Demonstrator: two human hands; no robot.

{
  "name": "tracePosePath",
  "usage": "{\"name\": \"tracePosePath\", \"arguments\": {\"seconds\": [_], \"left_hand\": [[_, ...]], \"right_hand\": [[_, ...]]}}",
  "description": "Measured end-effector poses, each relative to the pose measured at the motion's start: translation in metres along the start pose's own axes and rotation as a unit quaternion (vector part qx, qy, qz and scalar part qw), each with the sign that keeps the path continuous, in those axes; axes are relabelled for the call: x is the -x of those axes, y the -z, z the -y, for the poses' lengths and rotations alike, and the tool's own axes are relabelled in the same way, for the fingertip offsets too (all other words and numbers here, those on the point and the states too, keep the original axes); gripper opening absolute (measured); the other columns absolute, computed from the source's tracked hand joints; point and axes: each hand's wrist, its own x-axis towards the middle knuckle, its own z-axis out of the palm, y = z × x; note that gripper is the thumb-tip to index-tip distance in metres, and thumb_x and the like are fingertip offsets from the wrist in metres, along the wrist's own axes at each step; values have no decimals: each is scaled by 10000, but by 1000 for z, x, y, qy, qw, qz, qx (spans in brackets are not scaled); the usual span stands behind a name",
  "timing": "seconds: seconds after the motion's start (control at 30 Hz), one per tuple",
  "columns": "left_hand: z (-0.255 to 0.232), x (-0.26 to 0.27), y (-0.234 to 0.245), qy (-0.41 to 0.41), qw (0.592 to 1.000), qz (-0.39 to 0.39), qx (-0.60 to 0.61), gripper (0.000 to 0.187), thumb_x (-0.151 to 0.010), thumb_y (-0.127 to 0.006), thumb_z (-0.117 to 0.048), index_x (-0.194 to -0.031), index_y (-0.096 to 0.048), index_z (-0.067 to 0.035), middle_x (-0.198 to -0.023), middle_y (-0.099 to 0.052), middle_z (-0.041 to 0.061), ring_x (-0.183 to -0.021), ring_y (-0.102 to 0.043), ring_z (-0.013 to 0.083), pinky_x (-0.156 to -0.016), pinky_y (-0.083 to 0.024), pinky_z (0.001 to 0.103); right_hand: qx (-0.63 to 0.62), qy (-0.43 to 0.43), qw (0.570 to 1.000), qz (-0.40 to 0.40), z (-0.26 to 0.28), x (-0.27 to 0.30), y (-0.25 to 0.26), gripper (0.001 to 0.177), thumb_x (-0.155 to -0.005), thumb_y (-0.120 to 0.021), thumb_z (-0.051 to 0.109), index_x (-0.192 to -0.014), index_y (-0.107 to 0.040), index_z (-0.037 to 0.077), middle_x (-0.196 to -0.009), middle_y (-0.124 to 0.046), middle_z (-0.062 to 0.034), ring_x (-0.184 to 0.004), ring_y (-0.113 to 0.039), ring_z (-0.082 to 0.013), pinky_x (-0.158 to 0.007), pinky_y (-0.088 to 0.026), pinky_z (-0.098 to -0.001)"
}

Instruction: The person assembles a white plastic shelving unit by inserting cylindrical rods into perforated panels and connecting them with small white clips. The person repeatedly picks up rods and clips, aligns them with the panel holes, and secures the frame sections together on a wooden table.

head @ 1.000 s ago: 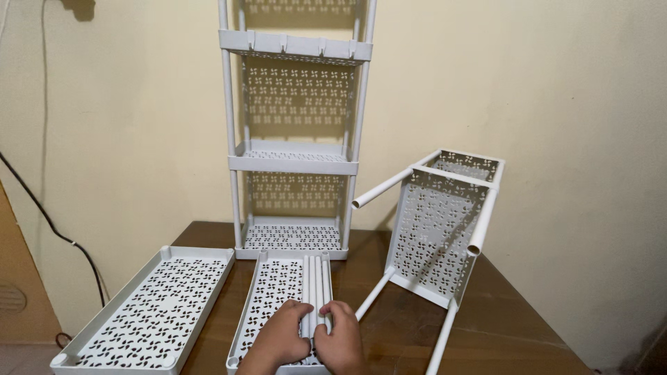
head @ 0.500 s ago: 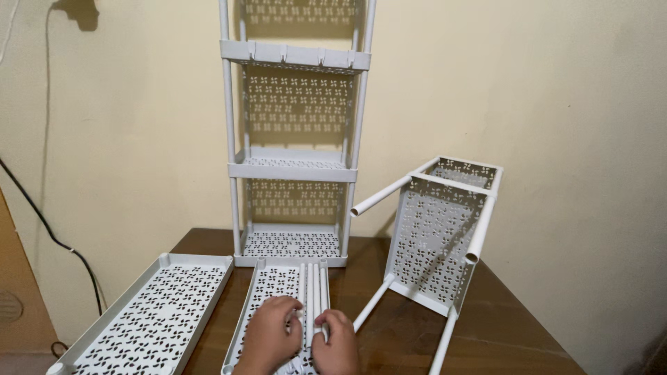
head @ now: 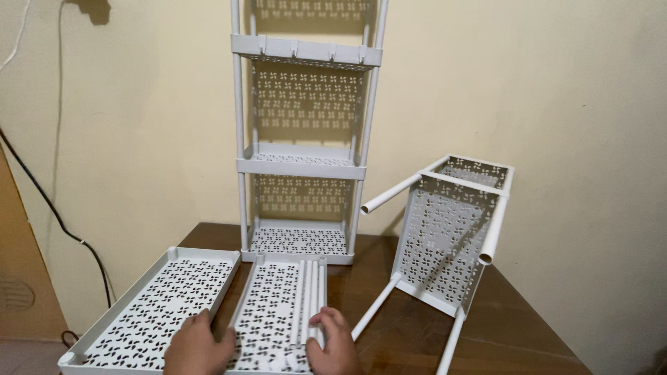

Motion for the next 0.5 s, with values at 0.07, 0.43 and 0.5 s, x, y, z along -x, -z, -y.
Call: {"name": "tracePosePath", "arguments": {"seconds": [0.07,0.43,0.5], "left_hand": [[3,-1,-3,-6,1000,6,21,697,-815,-717,-490,-1392,-593,-119,-1278,-662,134,-1171,-695,298,-1023,-570,425],[8,-5,-8,49,997,-38,38,544,-846,-687,-195,-1386,-642,-240,-1377,-655,12,-1161,-710,243,-1005,-570,396],[9,-6,-10,52,997,-42,47,541,-847,-689,-179,-1381,-655,-258,-1364,-673,8,-1159,-714,238,-1004,-571,390]], "right_hand": [[-15,2,999,50,5,3,0,303,-782,-679,94,-1080,-634,53,-1469,-463,-179,-1451,-433,-346,-1202,-337,-441],[49,31,978,199,7,3,1,869,-728,-856,381,-1433,-442,88,-1443,-377,-198,-1412,-431,-373,-1200,-332,-487],[41,58,978,198,2,4,-2,882,-766,-844,419,-1462,-429,72,-1453,-398,-199,-1428,-434,-370,-1215,-316,-483]]}}
